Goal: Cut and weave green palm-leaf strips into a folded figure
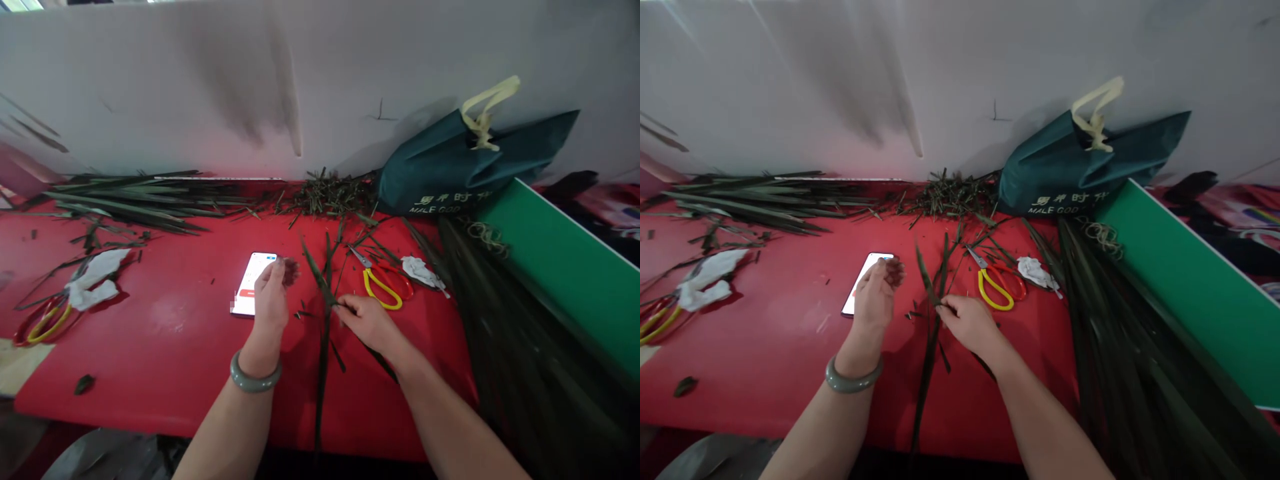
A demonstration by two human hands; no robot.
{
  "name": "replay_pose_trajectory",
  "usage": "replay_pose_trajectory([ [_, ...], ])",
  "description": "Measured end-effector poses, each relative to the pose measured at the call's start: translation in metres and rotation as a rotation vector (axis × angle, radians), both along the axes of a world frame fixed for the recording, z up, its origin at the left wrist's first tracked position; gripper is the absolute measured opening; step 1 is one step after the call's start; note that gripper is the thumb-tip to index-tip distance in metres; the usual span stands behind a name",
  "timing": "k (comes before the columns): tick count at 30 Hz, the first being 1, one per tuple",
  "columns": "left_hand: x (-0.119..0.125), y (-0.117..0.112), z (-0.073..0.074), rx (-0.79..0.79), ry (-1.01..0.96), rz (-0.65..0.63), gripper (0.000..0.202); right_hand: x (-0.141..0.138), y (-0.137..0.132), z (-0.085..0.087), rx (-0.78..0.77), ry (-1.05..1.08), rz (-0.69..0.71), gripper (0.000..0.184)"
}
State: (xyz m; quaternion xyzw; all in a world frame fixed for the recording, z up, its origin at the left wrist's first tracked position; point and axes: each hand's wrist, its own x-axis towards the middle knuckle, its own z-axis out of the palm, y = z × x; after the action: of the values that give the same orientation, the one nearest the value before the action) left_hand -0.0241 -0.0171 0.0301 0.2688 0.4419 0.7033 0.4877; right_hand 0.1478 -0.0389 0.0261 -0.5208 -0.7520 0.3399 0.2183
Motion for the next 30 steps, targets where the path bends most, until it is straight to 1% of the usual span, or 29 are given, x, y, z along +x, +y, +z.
replay_pose_trajectory([
  [3,0.006,-0.004,-0.004,-0.019,0.138,0.038,0.022,-0.007,-0.005,0.002,0.001,0.129,-0.067,0.026],
  [5,0.008,-0.004,-0.005,-0.057,0.162,0.009,0.022,-0.012,-0.009,0.002,0.009,0.159,-0.062,0.026],
  [7,0.008,-0.004,-0.005,-0.109,0.115,-0.069,0.028,-0.016,-0.014,0.001,0.037,0.130,-0.027,0.024],
  [10,0.006,-0.002,-0.004,-0.177,-0.009,-0.180,0.040,-0.023,-0.021,-0.002,0.099,0.029,0.059,0.023],
  [14,0.002,-0.001,-0.001,-0.159,-0.126,-0.192,0.041,-0.031,-0.027,-0.010,0.160,-0.085,0.150,0.025],
  [17,-0.001,-0.001,0.002,-0.145,-0.148,-0.179,0.037,-0.038,-0.032,-0.015,0.173,-0.140,0.182,0.025],
  [19,-0.001,-0.001,0.003,-0.156,-0.148,-0.155,0.033,-0.039,-0.032,-0.014,0.177,-0.157,0.219,0.025],
  [21,0.000,-0.003,0.004,-0.171,-0.143,-0.166,0.026,-0.030,-0.026,-0.011,0.191,-0.144,0.241,0.025],
  [22,0.001,-0.004,0.004,-0.178,-0.132,-0.189,0.023,-0.021,-0.020,-0.009,0.207,-0.134,0.226,0.025],
  [23,0.003,-0.006,0.004,-0.185,-0.112,-0.215,0.022,-0.009,-0.012,-0.007,0.237,-0.140,0.141,0.027],
  [25,0.010,-0.011,0.005,-0.197,-0.041,-0.290,0.022,0.021,0.006,-0.009,0.303,-0.218,-0.135,0.031],
  [26,0.013,-0.014,0.006,-0.204,0.003,-0.353,0.024,0.036,0.015,-0.012,0.327,-0.287,-0.242,0.031],
  [27,0.018,-0.017,0.007,-0.216,0.037,-0.406,0.025,0.050,0.023,-0.016,0.327,-0.368,-0.288,0.030],
  [28,0.022,-0.020,0.008,-0.224,0.073,-0.444,0.026,0.061,0.029,-0.022,0.330,-0.442,-0.300,0.029],
  [30,0.028,-0.026,0.010,-0.219,0.160,-0.493,0.027,0.074,0.038,-0.033,0.321,-0.552,-0.271,0.028],
])
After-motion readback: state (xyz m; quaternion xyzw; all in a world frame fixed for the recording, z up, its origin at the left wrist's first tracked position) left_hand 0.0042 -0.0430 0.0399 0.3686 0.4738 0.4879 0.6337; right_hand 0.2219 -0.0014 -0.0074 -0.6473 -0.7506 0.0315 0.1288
